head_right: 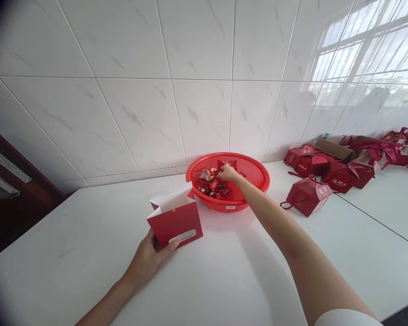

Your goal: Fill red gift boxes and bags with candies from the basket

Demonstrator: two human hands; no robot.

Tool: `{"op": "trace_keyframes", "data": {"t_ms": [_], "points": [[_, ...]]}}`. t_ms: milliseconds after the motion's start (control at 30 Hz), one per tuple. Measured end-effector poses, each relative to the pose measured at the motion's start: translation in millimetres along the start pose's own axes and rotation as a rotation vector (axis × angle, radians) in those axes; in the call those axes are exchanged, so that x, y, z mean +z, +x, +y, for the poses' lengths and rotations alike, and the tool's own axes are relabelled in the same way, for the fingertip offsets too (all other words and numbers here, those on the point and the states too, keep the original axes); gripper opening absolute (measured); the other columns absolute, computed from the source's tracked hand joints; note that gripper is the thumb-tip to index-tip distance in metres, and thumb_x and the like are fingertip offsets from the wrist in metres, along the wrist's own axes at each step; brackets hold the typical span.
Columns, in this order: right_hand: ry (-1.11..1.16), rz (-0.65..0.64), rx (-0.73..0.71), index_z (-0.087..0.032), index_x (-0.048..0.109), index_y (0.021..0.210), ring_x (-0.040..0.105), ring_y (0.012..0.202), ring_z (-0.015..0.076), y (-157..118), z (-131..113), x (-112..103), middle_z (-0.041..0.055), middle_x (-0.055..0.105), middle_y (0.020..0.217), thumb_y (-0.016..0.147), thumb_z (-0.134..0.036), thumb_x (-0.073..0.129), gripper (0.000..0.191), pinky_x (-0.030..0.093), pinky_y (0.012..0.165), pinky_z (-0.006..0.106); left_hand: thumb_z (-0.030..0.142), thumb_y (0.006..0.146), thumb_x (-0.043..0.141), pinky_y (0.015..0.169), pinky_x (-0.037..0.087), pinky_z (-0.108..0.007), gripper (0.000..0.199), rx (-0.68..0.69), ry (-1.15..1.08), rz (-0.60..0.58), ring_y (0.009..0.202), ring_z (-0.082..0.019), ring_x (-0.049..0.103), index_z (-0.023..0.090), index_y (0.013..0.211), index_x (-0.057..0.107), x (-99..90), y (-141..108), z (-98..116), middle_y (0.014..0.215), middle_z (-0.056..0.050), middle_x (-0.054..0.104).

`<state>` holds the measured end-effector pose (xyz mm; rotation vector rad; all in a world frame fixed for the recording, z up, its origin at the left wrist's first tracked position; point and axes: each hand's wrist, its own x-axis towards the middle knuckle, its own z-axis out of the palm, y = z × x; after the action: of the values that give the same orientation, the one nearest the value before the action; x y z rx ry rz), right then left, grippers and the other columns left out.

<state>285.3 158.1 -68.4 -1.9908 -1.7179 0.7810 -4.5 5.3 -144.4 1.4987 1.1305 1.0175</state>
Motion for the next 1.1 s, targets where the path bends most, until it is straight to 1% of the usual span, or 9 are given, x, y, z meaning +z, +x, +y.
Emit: {"op": "trace_keyframes", "data": {"t_ms": [67,333,500,700,833,933,1000,1067,1100], "points": [[-0.004,-0.008,0.0,-0.016,0.063,0.123,0.066,0.104,0.0232,1.0,0.0,0.1,0.0085,0.065,0.123,0.098,-0.036,0.062,0.033,0.058,0.088,0.042,0.048,0.079,0.076,0.098,0.056,-0.044,0.061,0.002,0.0,0.006,0.117,-0.033,0.068,0.024,0.132,0.056,0.4,-0.4,0.8,0.131,-0.013,0.07],[0.001,-0.008,-0.009,-0.015,0.062,0.125,0.066,0.106,0.0241,3.7,0.9,-0.3,0.009,0.064,0.124,0.097,-0.036,0.063,0.035,0.058,0.089,0.043,0.046,0.081,0.076,0.098,0.057,-0.044,0.059,0.005,0.024,-0.016,0.118,-0.032,0.068,0.024,0.133,0.056,-3.0,1.1,-6.2,0.129,-0.012,0.071],[0.006,0.046,-0.03,-0.015,0.063,0.124,0.066,0.105,0.0235,5.6,0.8,-0.6,0.0088,0.065,0.123,0.097,-0.036,0.063,0.033,0.058,0.088,0.042,0.047,0.082,0.075,0.1,0.056,-0.043,0.062,0.008,-0.022,-0.041,0.12,-0.031,0.067,0.026,0.136,0.053,-0.7,1.1,-4.9,0.133,-0.011,0.069],[0.002,0.13,-0.065,-0.015,0.063,0.122,0.067,0.103,0.0231,7.6,1.5,-1.8,0.0082,0.065,0.121,0.097,-0.035,0.063,0.032,0.058,0.086,0.041,0.053,0.077,0.076,0.098,0.057,-0.046,0.067,-0.026,-0.043,-0.005,0.117,-0.034,0.069,0.025,0.134,0.055,3.8,-1.0,4.1,0.13,-0.013,0.07],[-0.002,0.156,-0.096,-0.015,0.064,0.12,0.067,0.102,0.0218,5.9,1.2,-0.6,0.0082,0.066,0.12,0.097,-0.034,0.063,0.029,0.058,0.087,0.041,0.05,0.08,0.075,0.099,0.057,-0.043,0.064,-0.011,-0.033,-0.03,0.119,-0.032,0.068,0.026,0.136,0.054,0.5,0.4,0.7,0.132,-0.012,0.069],[0.01,0.148,-0.144,-0.014,0.068,0.109,0.068,0.097,0.0198,4.7,0.5,1.8,0.0075,0.07,0.111,0.098,-0.036,0.062,0.025,0.058,0.085,0.037,0.046,0.081,0.076,0.098,0.057,-0.043,0.062,0.014,-0.023,-0.032,0.118,-0.032,0.068,0.027,0.136,0.054,-1.2,1.4,-3.1,0.131,-0.012,0.07],[0.028,0.136,-0.172,-0.013,0.069,0.102,0.069,0.092,0.0188,4.6,0.0,3.3,0.0079,0.072,0.103,0.101,-0.041,0.055,0.032,0.057,0.08,0.032,0.047,0.081,0.076,0.098,0.057,-0.044,0.063,0.022,-0.021,-0.024,0.118,-0.032,0.068,0.026,0.136,0.054,-0.9,1.5,-3.5,0.131,-0.012,0.07],[0.043,0.116,-0.189,-0.012,0.069,0.103,0.069,0.089,0.0181,5.1,-0.1,4.2,0.0083,0.073,0.1,0.104,-0.044,0.048,0.038,0.056,0.075,0.029,0.048,0.081,0.076,0.099,0.056,-0.045,0.064,0.019,-0.02,-0.022,0.119,-0.033,0.067,0.025,0.136,0.054,-0.1,1.3,-2.5,0.131,-0.013,0.07],[0.044,0.102,-0.195,-0.012,0.068,0.106,0.07,0.089,0.0178,5.4,-0.1,4.3,0.0081,0.072,0.101,0.104,-0.044,0.048,0.038,0.057,0.075,0.03,0.049,0.081,0.076,0.099,0.056,-0.045,0.065,0.013,-0.018,-0.026,0.119,-0.033,0.067,0.025,0.136,0.053,0.2,1.2,-1.9,0.131,-0.013,0.07]]}}
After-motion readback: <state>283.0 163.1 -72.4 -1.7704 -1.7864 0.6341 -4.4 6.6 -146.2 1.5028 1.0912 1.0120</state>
